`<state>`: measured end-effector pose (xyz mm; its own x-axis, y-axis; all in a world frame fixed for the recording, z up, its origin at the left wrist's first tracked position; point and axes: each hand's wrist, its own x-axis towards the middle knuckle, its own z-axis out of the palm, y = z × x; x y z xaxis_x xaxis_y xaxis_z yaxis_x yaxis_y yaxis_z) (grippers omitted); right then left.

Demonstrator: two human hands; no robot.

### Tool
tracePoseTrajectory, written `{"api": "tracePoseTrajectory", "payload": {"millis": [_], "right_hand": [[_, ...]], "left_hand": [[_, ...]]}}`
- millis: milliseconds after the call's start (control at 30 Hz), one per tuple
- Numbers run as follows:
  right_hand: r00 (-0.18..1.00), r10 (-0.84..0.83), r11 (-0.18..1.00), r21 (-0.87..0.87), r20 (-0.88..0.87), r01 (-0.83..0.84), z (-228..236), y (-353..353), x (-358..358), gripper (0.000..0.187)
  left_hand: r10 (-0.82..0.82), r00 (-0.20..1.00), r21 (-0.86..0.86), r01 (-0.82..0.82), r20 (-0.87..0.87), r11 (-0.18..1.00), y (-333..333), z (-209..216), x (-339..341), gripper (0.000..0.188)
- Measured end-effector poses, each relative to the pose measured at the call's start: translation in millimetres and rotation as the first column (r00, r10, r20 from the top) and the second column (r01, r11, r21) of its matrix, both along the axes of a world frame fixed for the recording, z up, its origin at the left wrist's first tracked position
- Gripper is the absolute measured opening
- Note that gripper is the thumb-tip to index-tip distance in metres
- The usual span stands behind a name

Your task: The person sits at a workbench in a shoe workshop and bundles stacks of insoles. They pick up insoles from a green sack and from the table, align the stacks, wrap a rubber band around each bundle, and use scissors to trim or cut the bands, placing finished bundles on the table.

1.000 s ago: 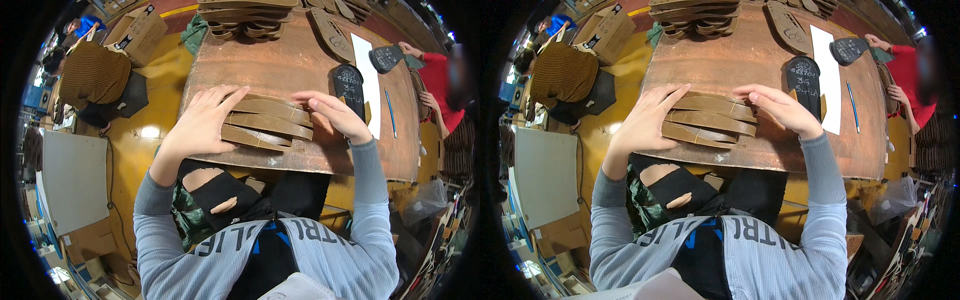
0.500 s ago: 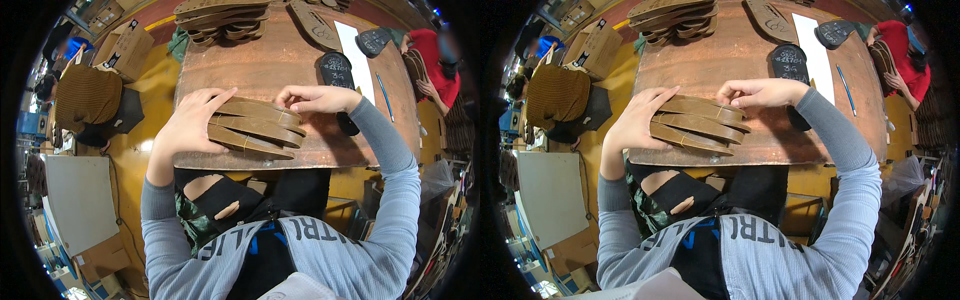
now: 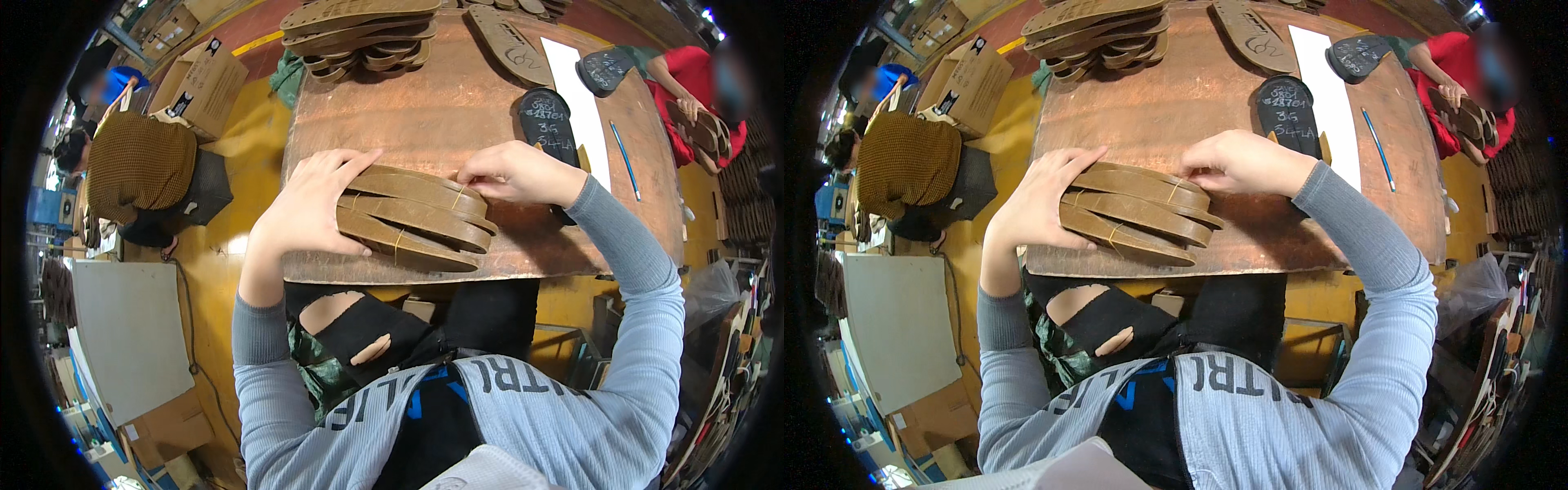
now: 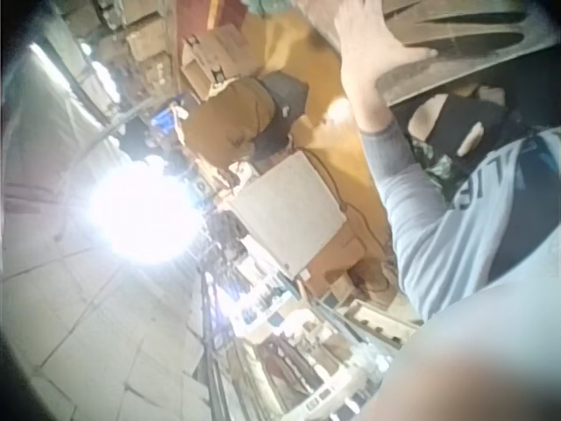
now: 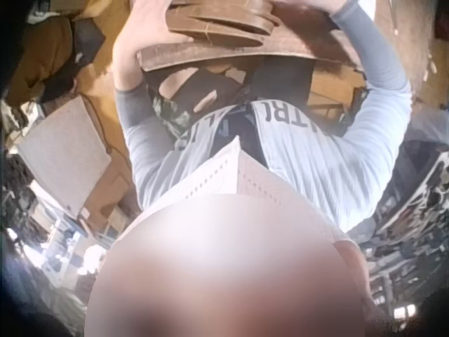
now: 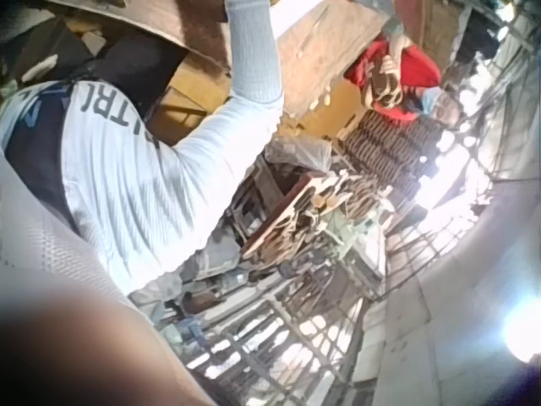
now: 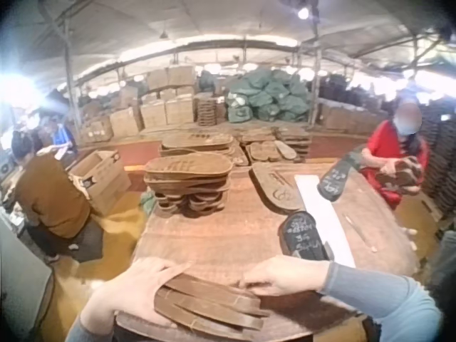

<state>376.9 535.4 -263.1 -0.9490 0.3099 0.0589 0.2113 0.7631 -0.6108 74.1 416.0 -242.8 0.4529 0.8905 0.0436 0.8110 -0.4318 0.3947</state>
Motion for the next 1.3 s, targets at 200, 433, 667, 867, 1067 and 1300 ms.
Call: {"api": "tracePoseTrajectory", "payload": {"millis": [200, 433, 667, 867, 1067, 1300], "right_hand": [[0.890, -0.200, 0.782, -0.614, -0.410, -0.106, 16.7, -6.3, 45.5, 0.010], [0.900, -0.416, 0.774, -0.569, -0.126, 0.278, 45.3, -41.0, 47.4, 0.007], [0.995, -0.029, 0.981, -0.194, -0.092, 0.011, 52.0, -22.1, -53.7, 0.009], [0.947, 0.302, 0.941, 0.197, -0.113, -0.277, 44.6, -1.9, -119.8, 0.013], [0.930, 0.363, 0.884, 0.297, 0.051, -0.361, 44.1, -0.8, -138.0, 0.016], [0.911, 0.392, 0.782, 0.475, 0.127, -0.402, 50.5, -12.8, -139.3, 0.013]], "left_hand": [[0.109, 0.993, -0.016, -0.109, 0.038, 0.994, -7.8, 0.3, 3.8, 0.096], [0.230, 0.971, 0.011, -0.232, 0.063, 0.973, -8.4, -13.2, 7.4, 0.103], [0.196, 0.979, 0.082, -0.200, 0.061, 0.976, -10.2, -15.0, 6.0, 0.122], [0.240, 0.962, 0.008, -0.243, 0.132, 0.970, -8.1, -18.2, 3.9, 0.131], [0.222, 0.932, 0.029, -0.240, 0.286, 0.970, -11.0, -20.8, 3.3, 0.134], [0.199, 0.933, 0.130, -0.246, 0.299, 0.961, -19.5, -23.8, 6.0, 0.133]]}}
